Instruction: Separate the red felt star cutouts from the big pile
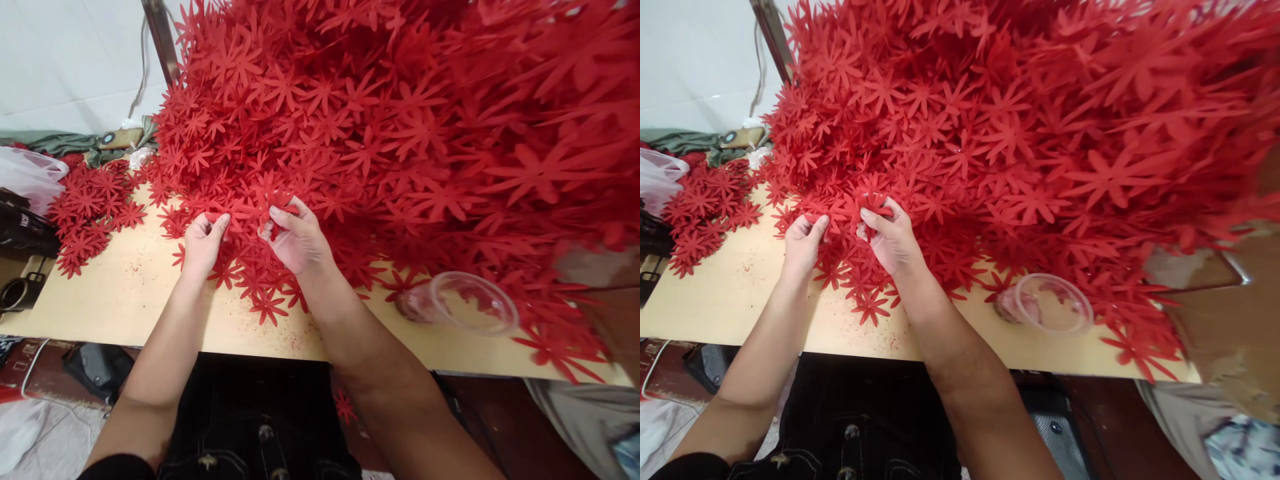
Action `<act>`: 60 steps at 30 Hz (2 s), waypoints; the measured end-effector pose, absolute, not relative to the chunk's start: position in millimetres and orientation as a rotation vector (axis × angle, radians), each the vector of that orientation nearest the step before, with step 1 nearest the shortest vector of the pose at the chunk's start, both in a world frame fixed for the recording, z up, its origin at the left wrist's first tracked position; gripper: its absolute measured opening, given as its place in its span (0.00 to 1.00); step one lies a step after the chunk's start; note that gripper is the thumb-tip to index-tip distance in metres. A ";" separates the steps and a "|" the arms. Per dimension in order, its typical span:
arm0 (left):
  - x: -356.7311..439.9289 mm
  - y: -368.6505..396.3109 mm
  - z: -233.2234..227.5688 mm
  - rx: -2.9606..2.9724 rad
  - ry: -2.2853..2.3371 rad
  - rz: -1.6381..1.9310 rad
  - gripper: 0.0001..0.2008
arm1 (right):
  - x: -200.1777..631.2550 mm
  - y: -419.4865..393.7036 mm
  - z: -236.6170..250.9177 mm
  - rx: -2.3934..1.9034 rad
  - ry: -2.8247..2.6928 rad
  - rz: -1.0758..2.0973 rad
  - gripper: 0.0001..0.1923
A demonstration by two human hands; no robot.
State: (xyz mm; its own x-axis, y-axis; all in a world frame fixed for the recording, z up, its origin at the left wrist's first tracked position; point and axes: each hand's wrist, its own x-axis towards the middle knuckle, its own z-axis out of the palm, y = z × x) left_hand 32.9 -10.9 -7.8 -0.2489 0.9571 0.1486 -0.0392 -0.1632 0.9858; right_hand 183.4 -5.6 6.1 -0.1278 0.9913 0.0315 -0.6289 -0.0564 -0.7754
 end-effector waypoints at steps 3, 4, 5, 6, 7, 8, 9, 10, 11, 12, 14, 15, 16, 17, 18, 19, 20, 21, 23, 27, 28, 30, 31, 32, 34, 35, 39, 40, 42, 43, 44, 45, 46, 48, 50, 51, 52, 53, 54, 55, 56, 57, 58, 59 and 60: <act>34.3 -11.5 -8.1 1.135 1.232 1.515 0.20 | 180.9 -9.0 8.1 -0.645 -0.839 1.667 0.24; 35.0 -11.8 -7.6 1.131 1.213 1.504 0.20 | 178.6 -10.3 8.0 -0.681 -0.881 1.689 0.25; 35.6 -12.1 -6.9 1.129 1.194 1.494 0.19 | 176.0 -11.4 7.5 -0.722 -0.930 1.702 0.25; 36.0 -12.3 -6.2 1.129 1.179 1.486 0.19 | 173.4 -12.3 6.7 -0.757 -0.982 1.703 0.23; 36.2 -12.4 -5.4 1.129 1.168 1.481 0.18 | 171.2 -12.8 5.7 -0.782 -1.026 1.692 0.21; 36.2 -12.5 -4.8 1.132 1.169 1.471 0.18 | 169.6 -12.9 4.6 -0.794 -1.056 1.672 0.19; 35.9 -12.4 -4.3 1.138 1.180 1.460 0.18 | 168.7 -12.6 3.6 -0.795 -1.065 1.645 0.17; 35.5 -12.4 -3.9 1.145 1.196 1.456 0.17 | 168.5 -12.0 2.6 -0.789 -1.054 1.617 0.17; 35.0 -12.2 -3.5 1.156 1.211 1.455 0.17 | 168.8 -11.2 1.7 -0.784 -1.033 1.592 0.17; 34.3 -12.0 -3.2 1.167 1.224 1.464 0.17 | 169.3 -10.3 0.9 -0.779 -1.010 1.577 0.17; 32.2 -10.9 -2.6 1.186 1.251 1.506 0.17 | 170.6 -8.8 -0.3 -0.773 -0.981 1.577 0.17; 30.6 -9.9 -2.4 1.188 1.274 1.543 0.16 | 171.2 -8.2 -0.8 -0.772 -0.973 1.586 0.17; 28.3 -8.6 -2.4 1.188 1.305 1.582 0.16 | 171.8 -7.8 -1.1 -0.772 -0.966 1.594 0.17; 25.4 -7.0 -2.7 1.185 1.344 1.623 0.15 | 172.3 -7.4 -1.3 -0.773 -0.956 1.595 0.17; 21.8 -5.1 -3.2 1.187 1.384 1.666 0.15 | 172.8 -7.1 -1.5 -0.776 -0.946 1.590 0.18; 17.8 -3.2 -4.0 1.202 1.419 1.702 0.15 | 173.3 -6.7 -1.7 -0.777 -0.939 1.584 0.18; 13.6 -1.5 -4.8 1.233 1.454 1.733 0.14 | 173.7 -6.3 -2.0 -0.776 -0.936 1.581 0.18; 9.7 -0.2 -5.6 1.280 1.495 1.755 0.13 | 174.1 -6.0 -2.3 -0.772 -0.938 1.581 0.17; 4.4 0.0 -5.8 1.401 1.613 1.793 0.15 | 174.2 -5.4 -3.0 -0.769 -0.965 1.588 0.17; 10.1 -8.4 -0.6 1.560 1.662 1.817 0.16 | 173.4 -6.5 -3.7 -0.800 -1.066 1.567 0.16; 14.5 -11.3 1.0 1.552 1.571 1.765 0.16 | 173.2 -7.3 -3.4 -0.810 -1.098 1.553 0.15; 24.1 -16.1 3.1 1.465 1.362 1.603 0.17 | 172.9 -9.2 -2.4 -0.827 -1.174 1.522 0.14; 28.5 -17.8 3.5 1.403 1.281 1.523 0.18 | 172.7 -10.2 -1.7 -0.837 -1.219 1.506 0.13; 32.2 -18.7 3.5 1.344 1.225 1.462 0.18 | 172.5 -11.2 -1.0 -0.846 -1.265 1.488 0.12; 36.2 -18.6 2.3 1.259 1.170 1.420 0.18 | 171.8 -12.8 0.4 -0.859 -1.348 1.464 0.10; 36.4 -17.4 1.1 1.231 1.160 1.433 0.17 | 171.5 -13.3 0.9 -0.864 -1.373 1.458 0.09; 26.7 -7.4 -6.4 1.180 1.222 1.587 0.15 | 171.6 -12.8 1.9 -0.900 -1.338 1.444 0.11; 22.6 -4.7 -8.4 1.196 1.266 1.633 0.15 | 172.0 -12.2 1.9 -0.911 -1.301 1.444 0.11; 14.7 -0.9 -11.1 1.286 1.399 1.726 0.14 | 173.0 -10.5 1.7 -0.909 -1.201 1.460 0.10; 11.5 -0.3 -11.3 1.359 1.488 1.766 0.15 | 173.4 -9.7 1.5 -0.894 -1.149 1.473 0.10; 9.2 -0.8 -10.7 1.438 1.581 1.800 0.18 | 173.7 -8.8 1.2 -0.873 -1.102 1.484 0.10; 8.2 -2.3 -9.2 1.514 1.663 1.823 0.21 | 174.0 -8.0 0.8 -0.850 -1.062 1.498 0.10; 8.6 -4.6 -7.3 1.581 1.711 1.826 0.22 | 174.1 -7.3 0.2 -0.828 -1.028 1.514 0.10; 13.7 -10.4 -3.1 1.654 1.644 1.770 0.19 | 174.1 -6.1 -1.2 -0.794 -0.964 1.544 0.12; 23.1 -15.8 -0.7 1.609 1.417 1.620 0.18 | 174.2 -5.3 -3.1 -0.762 -0.903 1.568 0.14; 28.4 -17.7 -0.5 1.554 1.299 1.536 0.18 | 174.2 -5.0 -4.1 -0.746 -0.880 1.574 0.15; 33.3 -18.9 -0.8 1.489 1.199 1.460 0.19 | 174.3 -4.9 -5.1 -0.732 -0.863 1.576 0.15; 37.4 -19.3 -1.7 1.425 1.127 1.406 0.20 | 174.2 -4.8 -6.0 -0.722 -0.857 1.575 0.16; 40.3 -19.1 -2.7 1.369 1.082 1.375 0.21 | 174.0 -4.9 -6.7 -0.715 -0.860 1.574 0.16; 42.0 -18.2 -3.8 1.322 1.061 1.366 0.20 | 173.7 -5.2 -7.2 -0.712 -0.868 1.574 0.17; 42.4 -17.0 -4.7 1.284 1.061 1.366 0.19 | 173.3 -5.5 -7.4 -0.708 -0.879 1.573 0.18; 41.7 -15.6 -5.4 1.253 1.075 1.379 0.17 | 172.7 -6.0 -7.3 -0.702 -0.891 1.574 0.19; 40.3 -14.2 -5.7 1.229 1.098 1.402 0.16 | 172.1 -6.4 -7.0 -0.693 -0.907 1.578 0.20; 38.4 -12.8 -5.9 1.213 1.124 1.435 0.14 | 171.7 -6.6 -6.6 -0.686 -0.922 1.581 0.20; 36.3 -11.5 -5.9 1.202 1.148 1.470 0.13 | 171.5 -6.7 -6.0 -0.685 -0.932 1.580 0.21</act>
State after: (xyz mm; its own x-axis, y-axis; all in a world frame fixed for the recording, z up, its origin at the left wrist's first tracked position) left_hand 36.3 -11.5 -5.9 -0.1331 0.9776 0.1629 -0.0789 -0.1743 0.9815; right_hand 171.5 -6.7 -6.0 -0.2090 0.9765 0.0518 -0.5182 -0.0656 -0.8528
